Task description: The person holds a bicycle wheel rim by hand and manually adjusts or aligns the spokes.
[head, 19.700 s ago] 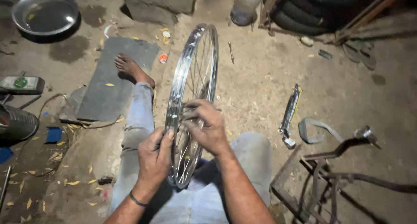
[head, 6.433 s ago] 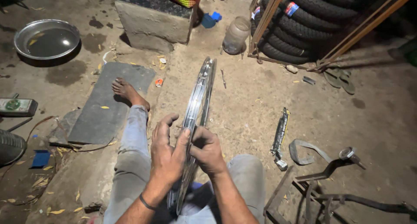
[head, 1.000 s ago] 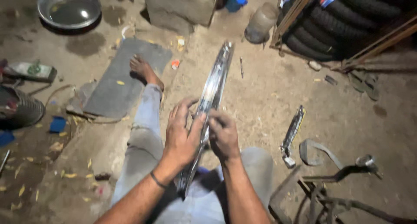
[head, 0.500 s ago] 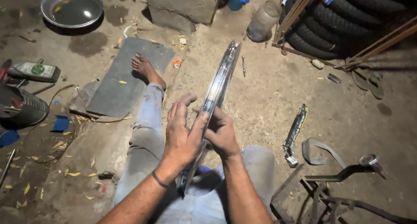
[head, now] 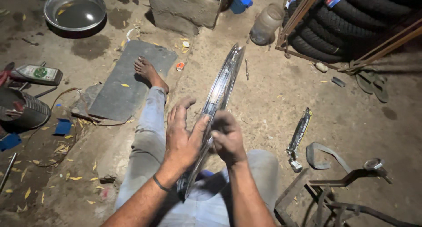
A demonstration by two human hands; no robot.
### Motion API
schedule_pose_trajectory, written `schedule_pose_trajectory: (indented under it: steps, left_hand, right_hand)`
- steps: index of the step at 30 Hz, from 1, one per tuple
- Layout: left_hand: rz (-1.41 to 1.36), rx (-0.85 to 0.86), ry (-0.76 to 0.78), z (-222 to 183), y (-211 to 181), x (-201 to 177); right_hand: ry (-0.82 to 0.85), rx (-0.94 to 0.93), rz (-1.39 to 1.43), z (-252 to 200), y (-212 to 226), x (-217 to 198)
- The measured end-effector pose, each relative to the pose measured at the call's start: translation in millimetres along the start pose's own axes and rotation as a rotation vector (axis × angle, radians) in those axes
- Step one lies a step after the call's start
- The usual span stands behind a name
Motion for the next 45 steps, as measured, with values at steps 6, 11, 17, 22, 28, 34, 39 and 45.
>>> schedule_pose_trajectory:
  steps: [6, 11, 17, 22, 28, 34, 39, 45]
  left_hand:
    - [-0.066, -0.1, 0.055, -3, 0, 11]
    - [-0.036, -0.025, 0.003, -2, 1, 1]
    - [-0.126, -0.116, -0.016, -18, -7, -14]
    - [-0.039, -0.027, -0.01, -58, -12, -32]
    - [-0.072, 0.01, 0.041, -28, 7, -22]
    - [-0.054, -0.013, -0.014, -18, -8, -15]
    - [-0.043, 0.036, -0.053, -19, -4, -13]
    - [-0.037, 0.009, -0.035, -23, 3, -10]
  right_hand:
    - [-0.28, -0.164, -0.184, 1, -23, -3]
    - [-0.107, 0.045, -0.105, 1, -16, -2]
    - [-0.031, -0.173, -0.169, -18, -5, 8]
    - [-0.136, -0.331, -0.592, -15, -6, 2]
    - [0.043, -0.036, -0.487, -13, -6, -17]
    - [0.169, -0.078, -0.516, -18, 7, -23]
    - [-0.05, 0.074, -0.202, -10, -4, -20]
    - [-0.151, 0.091, -0.018, -12, -23, -12]
Point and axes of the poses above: each hand's wrist, its own z-axis towards the middle knuckle, its own x-axis out of the palm, y = z × x, the point moved 4 cm from there along z, towards the middle knuckle, and after that the axes turned 13 degrees about z, right-handed, at the moved point
